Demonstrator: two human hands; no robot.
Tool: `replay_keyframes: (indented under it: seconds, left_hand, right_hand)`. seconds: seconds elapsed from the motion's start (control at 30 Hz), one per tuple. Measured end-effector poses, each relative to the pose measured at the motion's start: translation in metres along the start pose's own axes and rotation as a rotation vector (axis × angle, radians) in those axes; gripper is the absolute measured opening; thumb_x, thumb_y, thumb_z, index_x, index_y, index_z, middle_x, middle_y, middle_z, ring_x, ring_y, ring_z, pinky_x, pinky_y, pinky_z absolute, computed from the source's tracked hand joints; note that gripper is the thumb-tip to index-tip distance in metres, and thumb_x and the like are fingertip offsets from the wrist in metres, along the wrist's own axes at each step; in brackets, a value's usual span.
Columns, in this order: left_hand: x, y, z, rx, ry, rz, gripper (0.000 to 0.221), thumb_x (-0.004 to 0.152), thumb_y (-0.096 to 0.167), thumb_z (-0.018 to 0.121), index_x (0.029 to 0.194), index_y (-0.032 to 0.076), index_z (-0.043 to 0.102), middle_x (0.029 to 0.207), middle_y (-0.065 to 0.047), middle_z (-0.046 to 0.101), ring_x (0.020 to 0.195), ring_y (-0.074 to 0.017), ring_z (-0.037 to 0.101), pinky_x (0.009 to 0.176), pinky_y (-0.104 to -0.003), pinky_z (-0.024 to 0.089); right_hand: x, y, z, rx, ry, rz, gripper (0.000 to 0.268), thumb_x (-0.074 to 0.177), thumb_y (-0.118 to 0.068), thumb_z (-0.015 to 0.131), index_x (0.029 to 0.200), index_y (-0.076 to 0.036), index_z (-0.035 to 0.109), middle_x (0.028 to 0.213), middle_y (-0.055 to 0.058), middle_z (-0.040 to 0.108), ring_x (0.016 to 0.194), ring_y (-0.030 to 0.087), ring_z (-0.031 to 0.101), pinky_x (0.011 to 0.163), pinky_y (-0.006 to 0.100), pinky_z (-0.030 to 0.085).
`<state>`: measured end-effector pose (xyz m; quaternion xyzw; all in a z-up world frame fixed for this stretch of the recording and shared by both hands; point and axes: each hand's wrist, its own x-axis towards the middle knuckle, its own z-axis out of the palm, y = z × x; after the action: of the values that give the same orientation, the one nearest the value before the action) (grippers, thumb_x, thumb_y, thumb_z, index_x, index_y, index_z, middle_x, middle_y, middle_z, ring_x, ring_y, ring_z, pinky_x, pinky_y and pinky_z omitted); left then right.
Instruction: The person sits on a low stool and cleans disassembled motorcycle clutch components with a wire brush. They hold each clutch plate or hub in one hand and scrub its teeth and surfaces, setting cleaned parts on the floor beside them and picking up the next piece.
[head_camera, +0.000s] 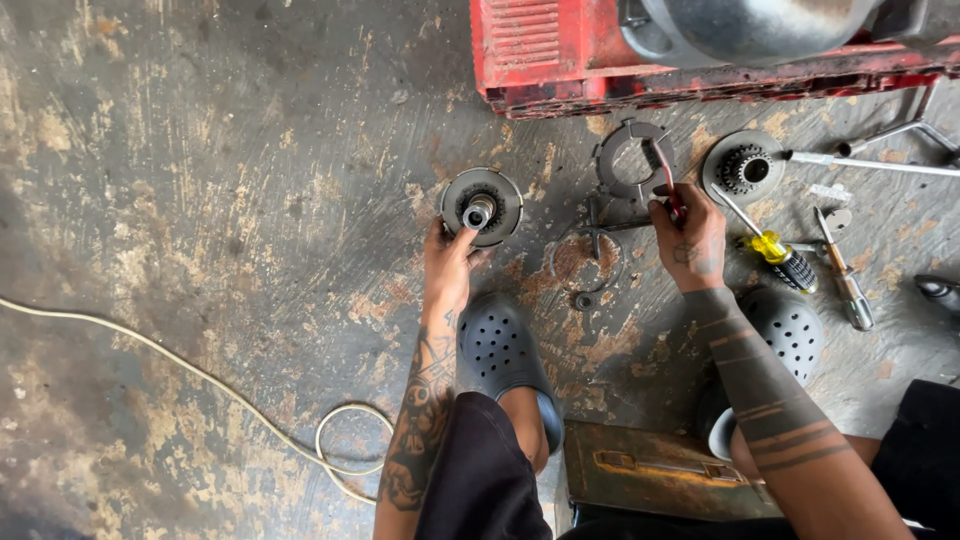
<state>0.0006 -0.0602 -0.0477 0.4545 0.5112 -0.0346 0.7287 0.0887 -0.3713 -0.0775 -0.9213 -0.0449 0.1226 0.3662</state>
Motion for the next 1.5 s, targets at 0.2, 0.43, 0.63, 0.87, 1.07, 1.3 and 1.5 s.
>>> replay_keyframes:
  seconds: [0.2,0.43,0.63,0.87,1.07,1.3,1.5]
  left_hand:
    - [0.004,-0.005,0.000,0.018,0.015,-0.008,0.046,0.087,0.027,0.083,0.119,0.004,0.058,0.106,-0.014,0.060,0.093,-0.0244,0.069,0.076,-0.043,0.065]
    - [-0.009,0.004,0.011,0.070,0.028,0.039,0.041,0.090,0.025,0.079,0.119,0.007,0.056,0.106,-0.008,0.056,0.092,-0.0183,0.066,0.074,-0.033,0.064]
    - [-0.004,0.003,0.001,-0.049,-0.014,0.046,0.042,0.091,0.023,0.076,0.124,0.006,0.056,0.110,-0.011,0.056,0.095,-0.0231,0.069,0.075,-0.038,0.064]
    - [-0.005,-0.020,-0.017,0.243,-0.069,0.256,0.044,0.097,0.016,0.068,0.134,-0.001,0.051,0.120,-0.030,0.062,0.109,-0.0442,0.066,0.081,-0.053,0.062]
    - [-0.030,-0.033,-0.006,0.724,-0.014,0.561,0.036,0.095,0.010,0.068,0.127,0.000,0.055,0.110,-0.025,0.064,0.102,-0.0435,0.069,0.075,-0.048,0.066]
    - [-0.054,-0.032,0.008,0.887,-0.126,0.777,0.035,0.096,0.001,0.060,0.130,0.003,0.053,0.118,-0.022,0.059,0.108,-0.0413,0.066,0.085,-0.050,0.065]
    - [-0.073,-0.018,0.022,0.926,-0.194,1.228,0.035,0.096,0.003,0.062,0.130,0.008,0.060,0.123,-0.018,0.058,0.119,-0.0397,0.061,0.106,-0.060,0.051]
  right_hand:
    - [-0.015,-0.001,-0.010,-0.061,0.005,0.078,0.018,0.093,-0.013,0.078,0.105,-0.002,0.068,0.085,0.023,0.065,0.080,0.046,0.067,0.069,0.052,0.052]
    - [-0.029,-0.010,-0.006,-0.207,-0.030,-0.017,0.019,0.091,-0.014,0.075,0.109,-0.011,0.069,0.092,0.013,0.064,0.082,0.041,0.068,0.071,0.051,0.055]
    - [-0.024,-0.042,0.018,-0.427,0.138,-0.217,0.044,0.082,-0.018,0.080,0.123,-0.015,0.065,0.115,0.010,0.055,0.110,0.032,0.054,0.099,0.046,0.034]
    - [-0.008,-0.127,0.071,0.522,-0.200,0.208,0.052,0.100,-0.033,0.068,0.139,-0.001,0.056,0.112,0.026,0.063,0.109,0.043,0.065,0.092,0.056,0.053]
    - [-0.016,-0.157,0.075,0.876,-0.216,0.763,0.081,0.095,-0.053,0.070,0.151,-0.002,0.044,0.140,0.035,0.053,0.126,0.047,0.060,0.093,0.059,0.057]
    - [-0.038,-0.144,0.095,1.072,-0.029,1.005,0.072,0.098,-0.040,0.070,0.148,0.005,0.041,0.105,0.021,0.054,0.062,0.028,0.061,0.042,0.036,0.053]
    - [-0.031,-0.136,0.078,1.474,0.065,1.246,0.045,0.088,-0.042,0.063,0.106,-0.001,0.069,0.096,0.016,0.070,0.079,0.034,0.064,0.072,0.044,0.052]
